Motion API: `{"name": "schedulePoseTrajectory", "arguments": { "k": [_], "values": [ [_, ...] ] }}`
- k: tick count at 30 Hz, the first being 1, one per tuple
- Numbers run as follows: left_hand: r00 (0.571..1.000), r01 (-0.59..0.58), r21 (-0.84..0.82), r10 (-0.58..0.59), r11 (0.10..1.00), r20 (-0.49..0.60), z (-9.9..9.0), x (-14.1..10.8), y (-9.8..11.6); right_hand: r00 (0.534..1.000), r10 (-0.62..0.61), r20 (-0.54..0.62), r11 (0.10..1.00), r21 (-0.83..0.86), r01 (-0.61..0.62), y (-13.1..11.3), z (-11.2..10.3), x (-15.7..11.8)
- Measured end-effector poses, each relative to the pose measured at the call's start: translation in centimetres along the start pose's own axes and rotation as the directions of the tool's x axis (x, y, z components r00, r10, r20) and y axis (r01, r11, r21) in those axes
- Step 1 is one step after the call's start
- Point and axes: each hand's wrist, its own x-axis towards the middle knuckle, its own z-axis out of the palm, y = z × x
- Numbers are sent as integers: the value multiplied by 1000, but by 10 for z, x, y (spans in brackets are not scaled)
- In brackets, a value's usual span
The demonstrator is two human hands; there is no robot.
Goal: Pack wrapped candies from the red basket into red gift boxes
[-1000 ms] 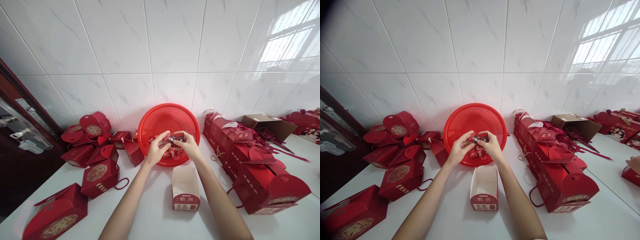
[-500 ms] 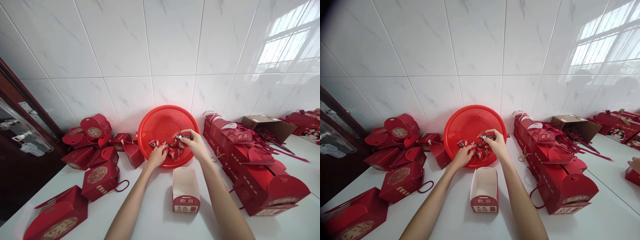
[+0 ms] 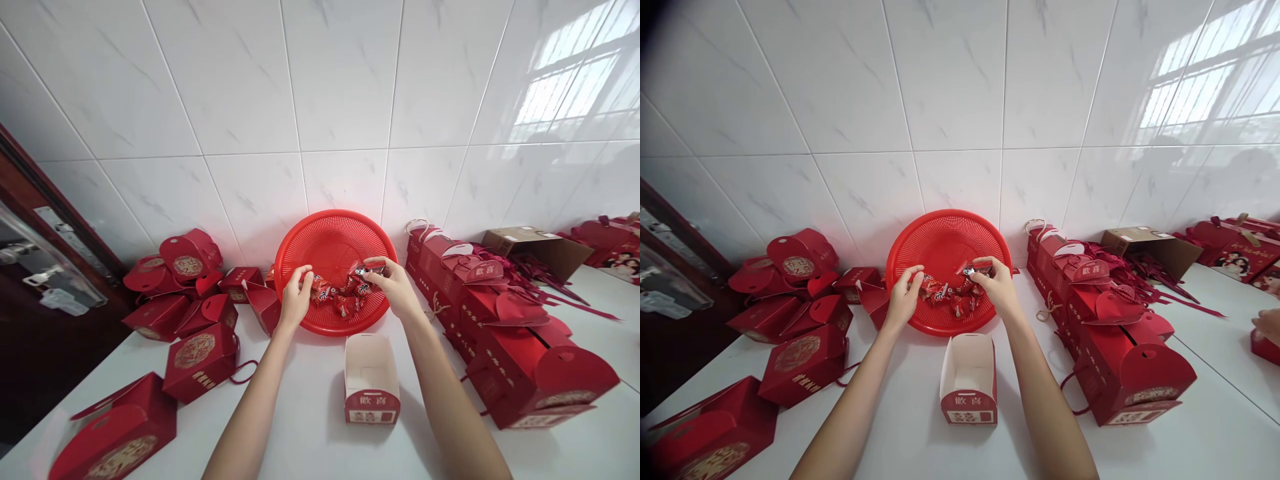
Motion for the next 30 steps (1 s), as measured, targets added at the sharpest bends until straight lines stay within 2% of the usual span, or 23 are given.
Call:
{"name": "schedulePoseTrajectory", "arguments": {
  "k": [4,9,12,15,18,24,27,30],
  "values": [
    [994,-20,97,9,995,107,1,1,-8,1000,-11,-16,1000,-3,11,0,-2,1],
    [990,-109,136,95,985,108,7,0,-13,999,-32,-39,999,15,33,-1,-3,2],
    [974,-175,164,146,971,171,11,-1,-10,998,-38,-44,998,44,40,-2,-4,1],
    [952,-227,312,141,923,273,20,1,-8,997,-50,-52,998,46,52,-3,-5,1],
    [939,-244,495,76,834,336,33,8,-9,996,-71,-55,996,53,74,-4,-6,0],
    [946,-188,582,-14,791,325,52,20,-13,997,-61,-44,997,35,63,-9,-8,-2],
    [947,-179,554,-9,813,320,49,21,-11,997,-65,-32,997,45,66,-9,-9,-1],
    [968,-139,496,11,857,252,37,18,-5,997,-67,-25,997,45,68,-9,-10,0]
  ]
}}
